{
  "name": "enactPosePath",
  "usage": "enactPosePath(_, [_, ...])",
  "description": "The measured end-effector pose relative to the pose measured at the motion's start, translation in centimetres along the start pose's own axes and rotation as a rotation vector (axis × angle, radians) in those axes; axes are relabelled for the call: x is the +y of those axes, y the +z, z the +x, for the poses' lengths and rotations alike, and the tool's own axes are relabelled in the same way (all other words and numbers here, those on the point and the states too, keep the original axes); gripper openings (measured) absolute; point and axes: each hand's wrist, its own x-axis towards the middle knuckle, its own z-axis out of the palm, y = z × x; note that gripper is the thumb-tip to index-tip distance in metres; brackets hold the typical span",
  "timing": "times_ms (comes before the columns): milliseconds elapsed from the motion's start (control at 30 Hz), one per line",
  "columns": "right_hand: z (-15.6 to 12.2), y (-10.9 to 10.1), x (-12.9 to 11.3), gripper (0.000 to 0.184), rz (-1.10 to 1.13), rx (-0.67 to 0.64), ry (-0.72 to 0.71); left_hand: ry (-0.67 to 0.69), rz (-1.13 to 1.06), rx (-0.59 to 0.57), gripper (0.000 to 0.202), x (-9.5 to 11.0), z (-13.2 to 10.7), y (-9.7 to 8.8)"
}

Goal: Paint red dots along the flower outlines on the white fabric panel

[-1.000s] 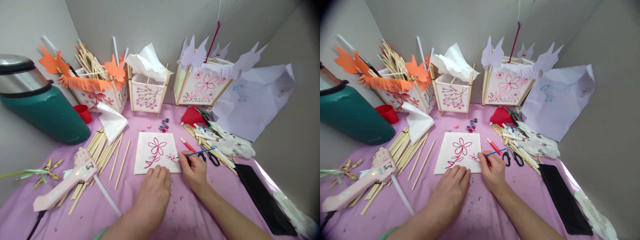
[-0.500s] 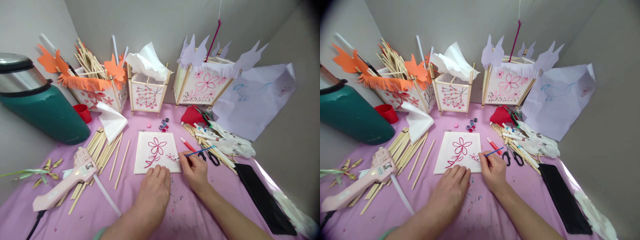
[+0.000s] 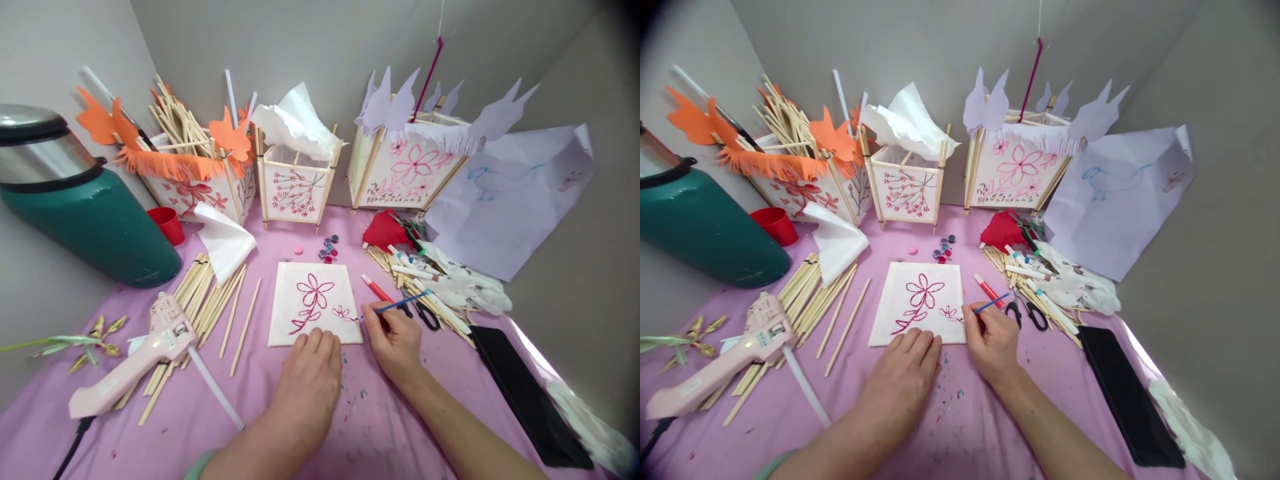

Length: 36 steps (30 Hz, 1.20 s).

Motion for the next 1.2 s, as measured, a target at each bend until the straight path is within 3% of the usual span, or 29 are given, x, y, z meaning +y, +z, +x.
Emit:
enactPosePath(900, [0.0,1.2,-0.5,0.014,0.160,-0.034,0.130,0.006,0.003,0.012,0.025,0.0,0.1,-0.3])
enactPosePath(1200, [0.0,0.8,0.0,0.017,0.175,0.076,0.217,-0.004,-0.013,-0.014,0.025,0.0,0.1,-0.3])
